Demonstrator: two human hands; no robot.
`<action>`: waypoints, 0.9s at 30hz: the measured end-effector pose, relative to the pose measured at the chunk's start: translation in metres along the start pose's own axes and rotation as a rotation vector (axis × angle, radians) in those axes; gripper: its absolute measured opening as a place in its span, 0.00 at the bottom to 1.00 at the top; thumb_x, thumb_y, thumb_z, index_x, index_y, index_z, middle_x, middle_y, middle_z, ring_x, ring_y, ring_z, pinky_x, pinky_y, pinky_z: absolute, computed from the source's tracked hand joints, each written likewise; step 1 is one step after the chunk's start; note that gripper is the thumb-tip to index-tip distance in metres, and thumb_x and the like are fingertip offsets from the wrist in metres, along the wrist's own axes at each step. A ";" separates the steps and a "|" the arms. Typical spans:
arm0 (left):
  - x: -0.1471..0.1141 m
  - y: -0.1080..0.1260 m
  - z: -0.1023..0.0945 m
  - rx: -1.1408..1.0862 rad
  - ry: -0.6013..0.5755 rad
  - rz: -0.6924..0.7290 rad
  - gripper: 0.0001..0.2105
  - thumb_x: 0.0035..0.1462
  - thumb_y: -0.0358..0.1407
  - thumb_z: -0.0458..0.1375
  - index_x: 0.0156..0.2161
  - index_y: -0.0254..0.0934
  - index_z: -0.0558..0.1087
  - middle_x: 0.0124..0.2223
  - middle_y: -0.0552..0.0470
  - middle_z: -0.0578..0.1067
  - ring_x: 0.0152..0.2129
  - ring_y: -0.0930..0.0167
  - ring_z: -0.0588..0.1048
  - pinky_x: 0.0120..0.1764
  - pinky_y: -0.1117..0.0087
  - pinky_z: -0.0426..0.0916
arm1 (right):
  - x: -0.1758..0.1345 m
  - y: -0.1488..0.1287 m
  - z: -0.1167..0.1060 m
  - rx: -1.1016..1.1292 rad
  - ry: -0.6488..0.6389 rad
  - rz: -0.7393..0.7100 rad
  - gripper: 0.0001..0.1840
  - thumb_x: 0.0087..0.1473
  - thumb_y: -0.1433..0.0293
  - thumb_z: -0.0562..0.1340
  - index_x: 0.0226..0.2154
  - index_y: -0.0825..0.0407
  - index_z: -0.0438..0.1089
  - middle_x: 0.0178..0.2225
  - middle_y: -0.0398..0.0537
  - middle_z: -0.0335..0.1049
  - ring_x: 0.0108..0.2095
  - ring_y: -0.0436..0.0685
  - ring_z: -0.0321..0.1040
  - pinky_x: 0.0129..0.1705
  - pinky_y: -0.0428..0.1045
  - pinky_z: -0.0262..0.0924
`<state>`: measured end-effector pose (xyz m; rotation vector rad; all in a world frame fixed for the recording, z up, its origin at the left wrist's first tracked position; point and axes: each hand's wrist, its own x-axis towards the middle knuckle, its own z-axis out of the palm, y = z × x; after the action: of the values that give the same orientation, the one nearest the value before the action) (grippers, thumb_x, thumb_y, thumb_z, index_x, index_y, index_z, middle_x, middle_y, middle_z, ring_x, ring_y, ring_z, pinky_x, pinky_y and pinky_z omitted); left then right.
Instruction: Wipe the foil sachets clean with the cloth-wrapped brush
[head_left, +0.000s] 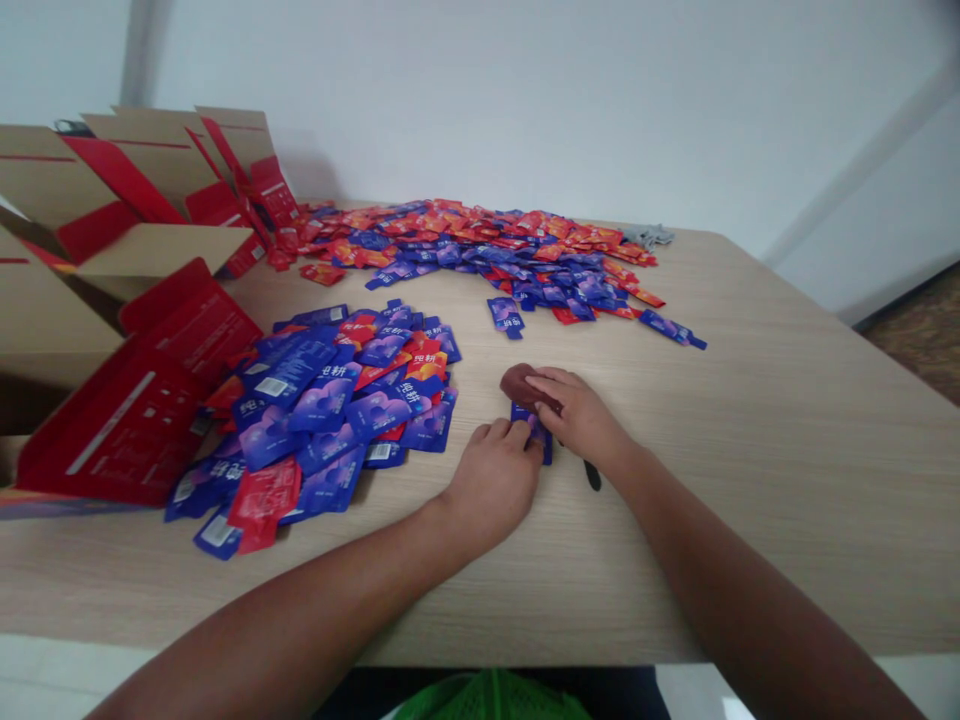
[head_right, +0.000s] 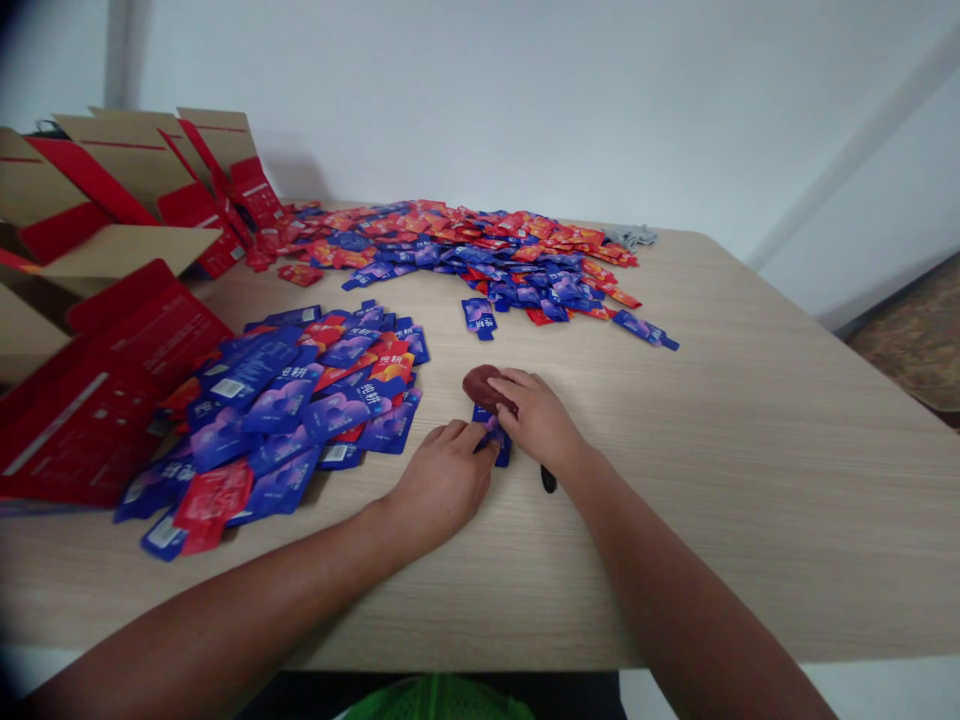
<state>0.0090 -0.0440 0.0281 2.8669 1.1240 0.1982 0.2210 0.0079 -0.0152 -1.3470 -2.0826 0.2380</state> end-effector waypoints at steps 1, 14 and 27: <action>0.000 0.000 0.000 0.002 0.001 0.001 0.14 0.69 0.30 0.53 0.54 0.36 0.77 0.53 0.41 0.76 0.48 0.57 0.72 0.50 0.54 0.70 | 0.002 0.003 0.000 -0.019 0.008 0.017 0.27 0.60 0.73 0.62 0.61 0.47 0.75 0.63 0.55 0.72 0.62 0.67 0.70 0.66 0.65 0.66; 0.004 -0.016 -0.001 -0.010 0.002 0.077 0.11 0.73 0.35 0.53 0.43 0.37 0.79 0.47 0.44 0.78 0.45 0.60 0.75 0.50 0.57 0.71 | 0.011 0.031 0.001 -0.256 0.159 0.175 0.25 0.62 0.71 0.60 0.60 0.53 0.76 0.62 0.61 0.73 0.59 0.72 0.70 0.63 0.68 0.66; 0.010 -0.034 0.000 -0.065 0.216 -0.063 0.13 0.77 0.33 0.47 0.47 0.35 0.74 0.46 0.45 0.77 0.40 0.67 0.78 0.36 0.67 0.74 | -0.004 -0.045 -0.029 0.399 -0.033 0.551 0.34 0.67 0.41 0.56 0.24 0.49 0.73 0.19 0.47 0.73 0.15 0.53 0.64 0.17 0.48 0.56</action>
<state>-0.0070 -0.0122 0.0261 2.8005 1.2144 0.5413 0.2055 -0.0217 0.0264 -1.6288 -1.5329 0.8619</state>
